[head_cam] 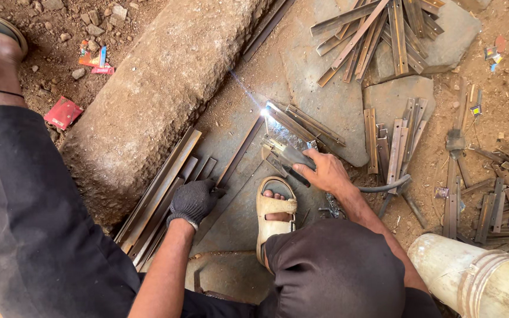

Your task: The person sits on the ground and uses a welding torch to join metal bars into a rectangular frame. They repeatedly pick up metal pieces, position them against the frame, weld the joints, and then move the finished frame aside to continue working.

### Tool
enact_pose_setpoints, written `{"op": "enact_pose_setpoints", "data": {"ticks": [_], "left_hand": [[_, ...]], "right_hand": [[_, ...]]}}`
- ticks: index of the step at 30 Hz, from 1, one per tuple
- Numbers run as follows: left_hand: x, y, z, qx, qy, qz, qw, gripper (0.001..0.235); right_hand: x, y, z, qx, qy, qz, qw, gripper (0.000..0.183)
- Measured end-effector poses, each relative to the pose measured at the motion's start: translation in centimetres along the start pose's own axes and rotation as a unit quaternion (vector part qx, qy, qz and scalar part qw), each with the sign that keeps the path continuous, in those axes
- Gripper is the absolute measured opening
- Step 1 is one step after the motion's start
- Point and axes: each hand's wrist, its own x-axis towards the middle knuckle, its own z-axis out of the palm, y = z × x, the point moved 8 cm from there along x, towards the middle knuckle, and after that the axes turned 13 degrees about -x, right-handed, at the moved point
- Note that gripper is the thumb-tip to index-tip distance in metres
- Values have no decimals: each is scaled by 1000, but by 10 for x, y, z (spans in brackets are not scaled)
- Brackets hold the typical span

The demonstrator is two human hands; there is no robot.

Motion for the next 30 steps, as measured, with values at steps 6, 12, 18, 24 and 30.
{"op": "enact_pose_setpoints", "data": {"ticks": [6,12,18,24,30], "left_hand": [[2,-1,2,6,5,1,1000,43],[0,6,-3,16,-2,-9,1000,47],[-2,6,-4,2,-13,-21,1000,46],[2,1,-1,-7,0,-21,1000,47],[2,-1,1,-2,-11,-22,1000,46]], "right_hand": [[1,1,1,1,0,-1,1000,62],[3,6,2,-17,-58,67,996,68],[2,-3,-6,17,-16,9,1000,60],[5,-1,-3,36,2,-6,999,58],[6,3,-1,44,-4,-3,999,55]]}}
